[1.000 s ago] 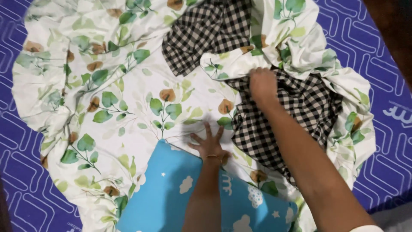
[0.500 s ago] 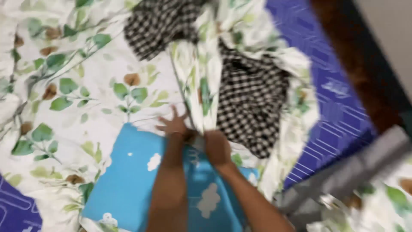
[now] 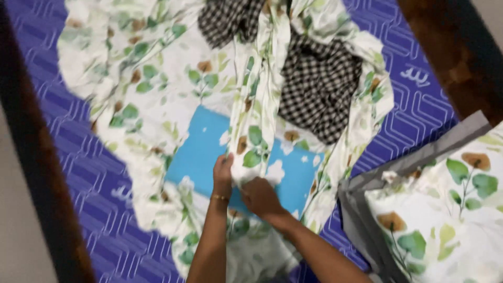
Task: Fold a bedsheet and put a pillowcase on a pillow on a bed.
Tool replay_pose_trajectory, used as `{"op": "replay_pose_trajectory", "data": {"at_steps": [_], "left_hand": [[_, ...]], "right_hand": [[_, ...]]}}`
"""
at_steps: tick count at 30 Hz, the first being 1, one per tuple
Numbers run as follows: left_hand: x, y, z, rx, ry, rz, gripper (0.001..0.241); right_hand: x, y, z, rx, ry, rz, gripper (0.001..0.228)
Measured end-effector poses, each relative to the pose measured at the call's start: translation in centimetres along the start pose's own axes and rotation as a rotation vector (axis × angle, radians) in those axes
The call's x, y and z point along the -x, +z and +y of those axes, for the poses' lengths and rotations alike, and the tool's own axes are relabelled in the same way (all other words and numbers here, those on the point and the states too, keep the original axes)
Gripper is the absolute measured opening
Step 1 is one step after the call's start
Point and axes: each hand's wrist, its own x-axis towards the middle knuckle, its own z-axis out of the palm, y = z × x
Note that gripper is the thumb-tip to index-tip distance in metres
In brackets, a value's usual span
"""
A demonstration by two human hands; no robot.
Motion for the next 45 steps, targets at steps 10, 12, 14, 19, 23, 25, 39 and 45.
{"op": "replay_pose_trajectory", "data": {"at_steps": [10,12,14,19,23,25,39,45], "left_hand": [[12.0,-17.0,-1.2,-0.623,0.316,-0.102,0.023],[13.7,-18.9,-1.3,-0.674,-0.171,-0.298,0.031],[14.4,-20.4,-2.4,-0.558,-0.295,-0.268,0.032],[17.9,-22.1,-6.3,-0.555,-0.379,-0.511,0.036],[20.4,-20.5,-4.2,-0.609,-0.193,-0.425,0.034],[20.2,-20.3,-3.5,-0.626,-0.167,-0.353,0.033],[20.3,-5.1,15.3,-1.133,0.001,-0.45,0.086],[18.6,-2.6,10.6,-1.126,0.119,-0.425,0.042]], "right_hand": [[5.0,1.9,-4.4,-0.358,-0.135,0.028,0.018],[4.4,1.6,-2.3,-0.141,0.013,-0.043,0.026],[4.2,1.4,-1.4,0.0,0.176,-0.048,0.029],[4.2,10.3,6.7,-0.345,0.876,0.04,0.047],[1.7,10.5,4.5,-0.83,1.186,0.226,0.043],[0.8,8.3,2.6,-1.01,1.175,0.287,0.039],[6.4,-10.8,-11.3,-0.116,-0.035,-0.182,0.014],[9.9,-16.6,-11.4,-0.009,-0.08,-0.051,0.022]]}}
